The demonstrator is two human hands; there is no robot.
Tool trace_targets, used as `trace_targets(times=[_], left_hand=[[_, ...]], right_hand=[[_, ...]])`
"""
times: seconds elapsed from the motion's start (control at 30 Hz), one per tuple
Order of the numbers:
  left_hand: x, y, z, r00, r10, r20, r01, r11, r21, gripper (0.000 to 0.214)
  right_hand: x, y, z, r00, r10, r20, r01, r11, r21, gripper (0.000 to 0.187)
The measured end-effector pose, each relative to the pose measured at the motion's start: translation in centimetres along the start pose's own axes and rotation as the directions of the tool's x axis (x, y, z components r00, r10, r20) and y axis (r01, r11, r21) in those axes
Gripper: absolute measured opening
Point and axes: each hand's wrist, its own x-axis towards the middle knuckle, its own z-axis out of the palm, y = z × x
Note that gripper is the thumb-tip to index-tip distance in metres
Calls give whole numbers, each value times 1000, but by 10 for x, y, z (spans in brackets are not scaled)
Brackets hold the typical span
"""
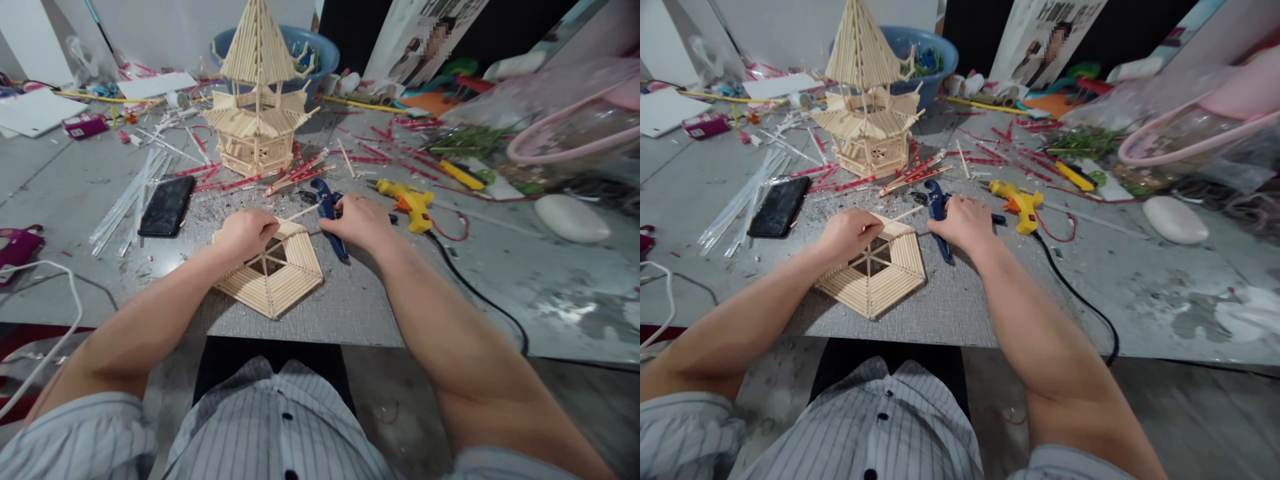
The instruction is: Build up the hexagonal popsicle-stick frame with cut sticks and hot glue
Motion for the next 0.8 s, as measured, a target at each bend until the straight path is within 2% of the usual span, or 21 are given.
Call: trace_targets(times=[0.13,0.23,0.5,0.67,0.73,0.8], left_hand=[[-4,5,1,984,168,62,-169,986,4,24],[-6,8,0,970,229,86,-231,973,13,25],[-7,10,-2,976,204,81,-203,979,-11,28],[-6,6,3,984,174,33,-173,984,-41,25],[-6,5,5,983,185,11,-184,982,-47,25],[-6,5,7,979,204,-10,-205,977,-53,25]], right_hand=[[0,0,1,1000,-10,-9,9,1000,-25,48],[-1,1,4,999,-15,-35,14,999,-43,48],[-2,-2,-1,999,-20,30,20,1000,-19,40],[-1,-2,6,998,-69,-13,69,997,31,33],[0,2,11,998,-63,-24,64,997,48,37],[1,7,16,998,-51,-21,53,993,109,47]])
